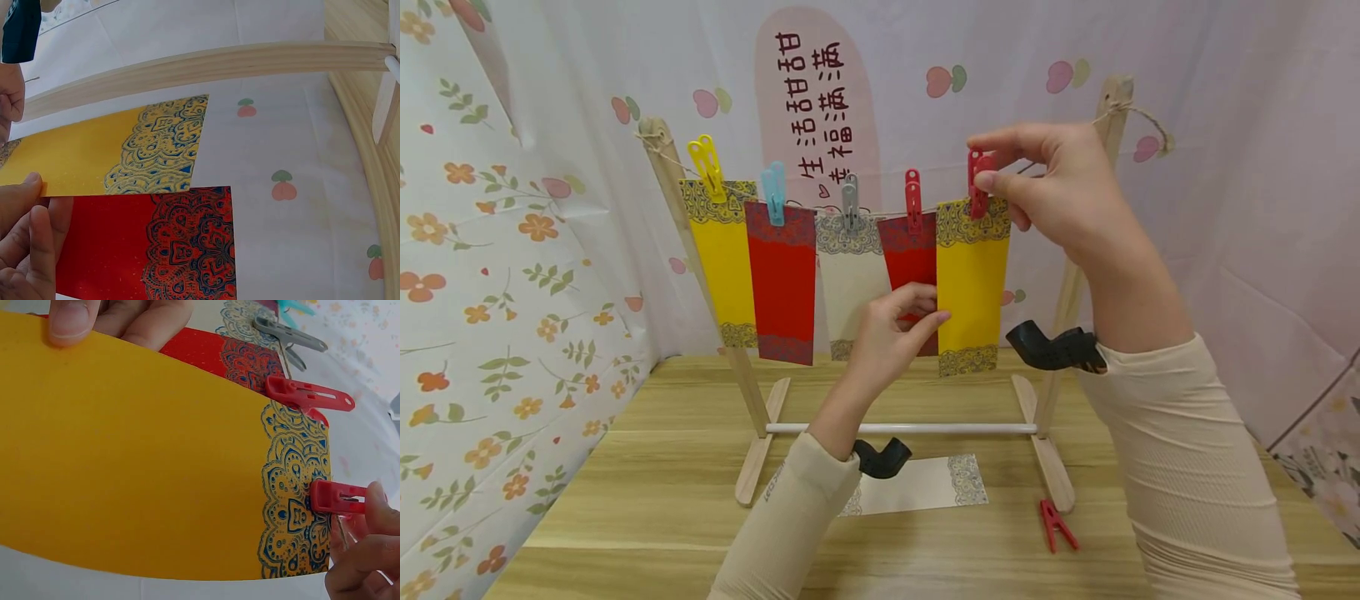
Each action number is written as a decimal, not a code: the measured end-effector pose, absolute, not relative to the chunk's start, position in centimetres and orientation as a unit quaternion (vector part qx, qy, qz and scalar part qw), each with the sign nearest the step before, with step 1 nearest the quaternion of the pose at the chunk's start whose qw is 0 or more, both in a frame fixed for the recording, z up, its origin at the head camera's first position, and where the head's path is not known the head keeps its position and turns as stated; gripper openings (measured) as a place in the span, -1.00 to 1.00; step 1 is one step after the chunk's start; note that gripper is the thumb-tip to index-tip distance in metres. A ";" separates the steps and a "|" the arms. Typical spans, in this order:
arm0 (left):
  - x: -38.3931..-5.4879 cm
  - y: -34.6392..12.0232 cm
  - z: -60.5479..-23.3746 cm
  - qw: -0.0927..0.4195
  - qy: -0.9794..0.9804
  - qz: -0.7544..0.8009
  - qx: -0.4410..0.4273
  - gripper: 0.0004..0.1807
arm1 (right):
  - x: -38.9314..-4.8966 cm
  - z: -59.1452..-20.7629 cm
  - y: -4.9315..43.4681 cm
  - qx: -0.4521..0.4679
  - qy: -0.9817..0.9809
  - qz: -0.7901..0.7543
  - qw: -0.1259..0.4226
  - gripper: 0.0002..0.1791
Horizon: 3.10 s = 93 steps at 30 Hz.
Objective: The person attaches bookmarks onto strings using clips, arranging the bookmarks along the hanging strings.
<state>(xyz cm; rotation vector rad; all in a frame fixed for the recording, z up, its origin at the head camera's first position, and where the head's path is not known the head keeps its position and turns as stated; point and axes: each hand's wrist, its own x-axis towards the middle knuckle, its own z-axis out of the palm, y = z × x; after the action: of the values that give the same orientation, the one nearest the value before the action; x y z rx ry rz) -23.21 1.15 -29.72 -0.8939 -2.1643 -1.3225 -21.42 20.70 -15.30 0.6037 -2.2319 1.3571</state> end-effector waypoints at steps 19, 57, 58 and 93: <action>-23.2 -0.4 -31.2 0.191 -0.801 -0.478 -0.306 -0.83 | -20.5 -15.6 21.0 0.193 -0.791 0.530 0.237 -0.58; -20.6 -6.1 -36.8 0.080 -0.868 -0.372 -0.320 -0.79 | -17.6 -27.3 26.6 0.175 -0.874 0.391 0.229 -0.72; -20.5 -6.3 -36.9 0.074 -0.871 -0.368 -0.316 -0.78 | -17.6 -27.9 26.9 0.174 -0.876 0.388 0.227 -0.72; -21.0 -8.6 -41.5 -0.084 -0.919 -0.234 -0.307 -0.48 | -16.8 -46.4 32.3 0.415 -0.857 0.264 0.155 -0.43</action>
<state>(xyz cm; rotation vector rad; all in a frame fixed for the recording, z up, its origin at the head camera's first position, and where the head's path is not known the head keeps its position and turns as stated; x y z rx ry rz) -20.97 -8.61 -41.53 -1.0185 -3.0518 -0.7763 -16.75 32.33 -46.43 1.1890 -2.4544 0.7559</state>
